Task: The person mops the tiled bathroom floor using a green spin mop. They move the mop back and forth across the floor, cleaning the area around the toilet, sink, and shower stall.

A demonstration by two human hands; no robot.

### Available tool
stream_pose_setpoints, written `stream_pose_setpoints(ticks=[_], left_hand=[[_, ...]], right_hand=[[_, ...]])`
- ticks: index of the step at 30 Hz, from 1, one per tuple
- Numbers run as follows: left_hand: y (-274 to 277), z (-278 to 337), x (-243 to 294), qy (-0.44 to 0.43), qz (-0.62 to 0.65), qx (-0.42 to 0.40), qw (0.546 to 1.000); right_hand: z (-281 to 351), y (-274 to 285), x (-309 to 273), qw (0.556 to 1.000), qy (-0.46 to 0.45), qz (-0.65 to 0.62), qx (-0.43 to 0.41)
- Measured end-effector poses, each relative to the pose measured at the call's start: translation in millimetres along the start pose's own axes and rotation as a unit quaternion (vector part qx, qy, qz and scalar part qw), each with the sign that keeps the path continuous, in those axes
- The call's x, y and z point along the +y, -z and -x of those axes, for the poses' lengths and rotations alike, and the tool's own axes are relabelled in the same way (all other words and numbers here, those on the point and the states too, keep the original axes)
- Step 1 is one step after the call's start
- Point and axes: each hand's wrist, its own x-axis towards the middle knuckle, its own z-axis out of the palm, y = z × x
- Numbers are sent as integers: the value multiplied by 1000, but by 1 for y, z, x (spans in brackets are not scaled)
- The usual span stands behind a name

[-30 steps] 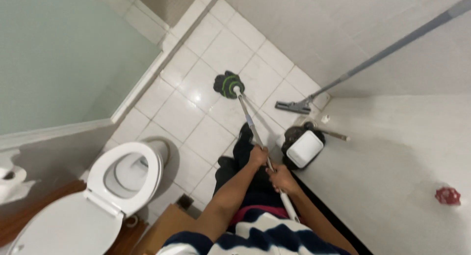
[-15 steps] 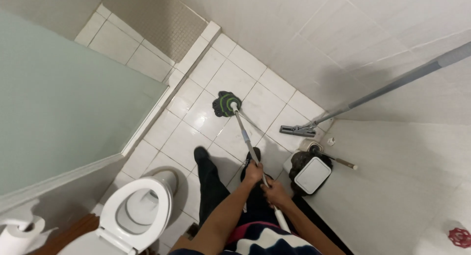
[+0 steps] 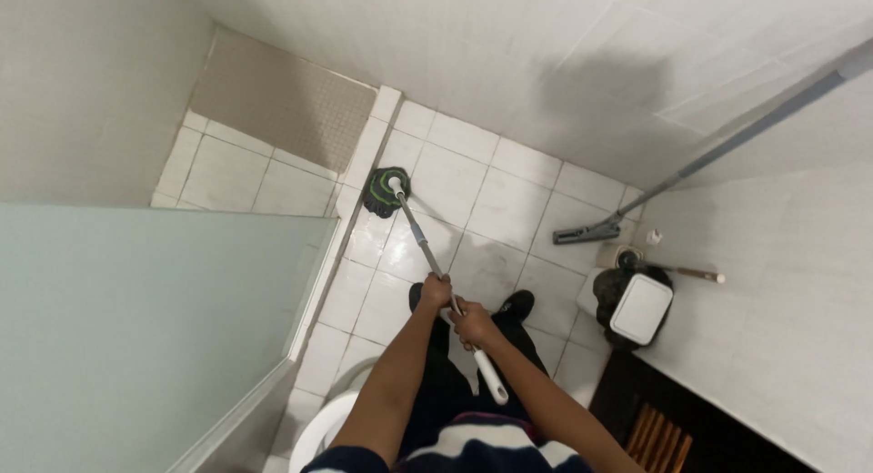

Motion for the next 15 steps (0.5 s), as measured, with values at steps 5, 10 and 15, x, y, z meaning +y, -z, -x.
stream_pose_setpoints(ticks=[5,10,15], left_hand=[[-10,67,55,-7,-14,-36,999],[-65,99,64,-38,-34,-71,996],[-124,106,64,-77,-62,-204,974]], right_hand=[[9,27,19,998,-20,-16,54],[38,51,59,989,-52,-66,123],[72,60,98,966,-78,-149,198]])
